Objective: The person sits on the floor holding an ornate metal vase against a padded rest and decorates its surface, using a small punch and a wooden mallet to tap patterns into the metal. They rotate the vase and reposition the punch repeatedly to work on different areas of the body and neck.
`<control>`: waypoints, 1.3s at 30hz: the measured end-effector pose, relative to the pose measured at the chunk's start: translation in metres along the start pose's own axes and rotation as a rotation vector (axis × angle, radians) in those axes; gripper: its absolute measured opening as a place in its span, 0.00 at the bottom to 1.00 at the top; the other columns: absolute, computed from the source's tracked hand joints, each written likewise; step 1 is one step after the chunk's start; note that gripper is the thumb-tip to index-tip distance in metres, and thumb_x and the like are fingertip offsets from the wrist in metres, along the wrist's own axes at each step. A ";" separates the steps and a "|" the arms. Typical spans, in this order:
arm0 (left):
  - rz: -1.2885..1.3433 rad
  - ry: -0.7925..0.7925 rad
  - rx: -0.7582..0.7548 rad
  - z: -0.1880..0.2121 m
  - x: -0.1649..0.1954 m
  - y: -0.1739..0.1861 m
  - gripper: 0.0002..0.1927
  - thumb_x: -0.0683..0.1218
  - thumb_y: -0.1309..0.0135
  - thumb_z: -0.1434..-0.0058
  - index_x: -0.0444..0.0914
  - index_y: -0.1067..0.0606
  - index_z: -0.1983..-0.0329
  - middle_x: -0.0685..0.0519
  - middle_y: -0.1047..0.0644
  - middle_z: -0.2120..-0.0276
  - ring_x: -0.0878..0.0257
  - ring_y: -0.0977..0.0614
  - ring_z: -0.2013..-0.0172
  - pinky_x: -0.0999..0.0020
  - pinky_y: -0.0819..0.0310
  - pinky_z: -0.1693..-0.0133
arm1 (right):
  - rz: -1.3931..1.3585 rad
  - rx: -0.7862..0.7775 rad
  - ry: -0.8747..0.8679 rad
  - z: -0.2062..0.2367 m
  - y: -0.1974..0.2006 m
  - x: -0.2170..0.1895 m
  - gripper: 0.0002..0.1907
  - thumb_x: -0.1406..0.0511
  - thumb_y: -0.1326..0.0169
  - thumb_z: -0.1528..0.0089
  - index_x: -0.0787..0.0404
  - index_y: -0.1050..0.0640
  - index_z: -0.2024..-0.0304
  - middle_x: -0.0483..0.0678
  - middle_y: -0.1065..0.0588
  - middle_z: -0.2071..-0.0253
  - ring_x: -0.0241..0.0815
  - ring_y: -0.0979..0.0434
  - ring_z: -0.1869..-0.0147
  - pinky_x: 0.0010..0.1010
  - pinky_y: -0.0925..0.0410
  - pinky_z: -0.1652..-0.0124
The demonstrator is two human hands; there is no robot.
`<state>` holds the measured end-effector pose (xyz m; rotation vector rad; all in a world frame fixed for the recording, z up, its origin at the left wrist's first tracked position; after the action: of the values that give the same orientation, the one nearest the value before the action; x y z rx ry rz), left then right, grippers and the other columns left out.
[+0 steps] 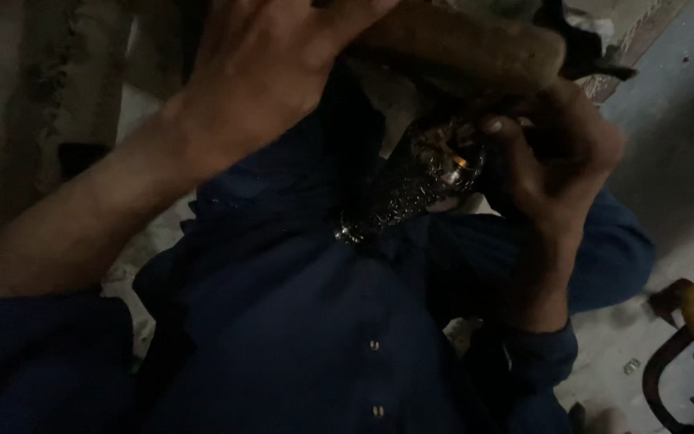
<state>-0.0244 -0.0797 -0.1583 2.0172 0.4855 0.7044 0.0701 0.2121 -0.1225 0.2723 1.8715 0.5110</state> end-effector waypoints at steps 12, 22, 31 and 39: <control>0.689 0.122 0.037 -0.001 0.010 0.001 0.33 0.33 0.43 0.33 0.38 0.42 0.29 0.42 0.28 0.41 0.48 0.21 0.45 0.54 0.23 0.48 | 0.136 0.132 -0.004 0.006 -0.003 0.009 0.15 0.77 0.41 0.24 0.65 0.25 0.36 0.55 0.20 0.47 0.44 0.13 0.44 0.31 0.18 0.45; 0.290 0.106 0.029 0.023 0.017 -0.006 0.35 0.31 0.45 0.30 0.47 0.40 0.26 0.47 0.28 0.43 0.51 0.23 0.45 0.57 0.23 0.46 | 0.292 -0.026 0.090 0.000 0.010 0.000 0.17 0.76 0.38 0.27 0.68 0.27 0.37 0.57 0.21 0.48 0.47 0.15 0.43 0.33 0.19 0.44; 0.549 0.251 -0.160 0.033 0.038 0.010 0.40 0.34 0.46 0.32 0.45 0.50 0.23 0.41 0.28 0.35 0.50 0.21 0.46 0.60 0.22 0.49 | -0.019 -0.072 0.208 0.027 0.040 0.039 0.19 0.80 0.44 0.24 0.69 0.32 0.34 0.61 0.26 0.40 0.51 0.17 0.42 0.40 0.18 0.44; 0.604 0.193 -0.204 0.023 0.075 0.003 0.40 0.32 0.46 0.30 0.46 0.50 0.22 0.43 0.29 0.36 0.53 0.17 0.44 0.66 0.16 0.48 | 0.039 -0.049 0.351 0.036 0.051 0.067 0.20 0.78 0.37 0.24 0.73 0.31 0.35 0.63 0.26 0.39 0.54 0.16 0.42 0.37 0.17 0.46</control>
<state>0.0477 -0.0515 -0.1439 1.9103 -0.1050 1.2664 0.0769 0.2929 -0.1641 0.1959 2.1927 0.6635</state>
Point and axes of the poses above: each hand's wrist, its own z-axis away from the middle knuckle, its own y-axis out of the back of the hand, x = y × z, the point moved 2 cm from there along -z, towards the middle knuckle
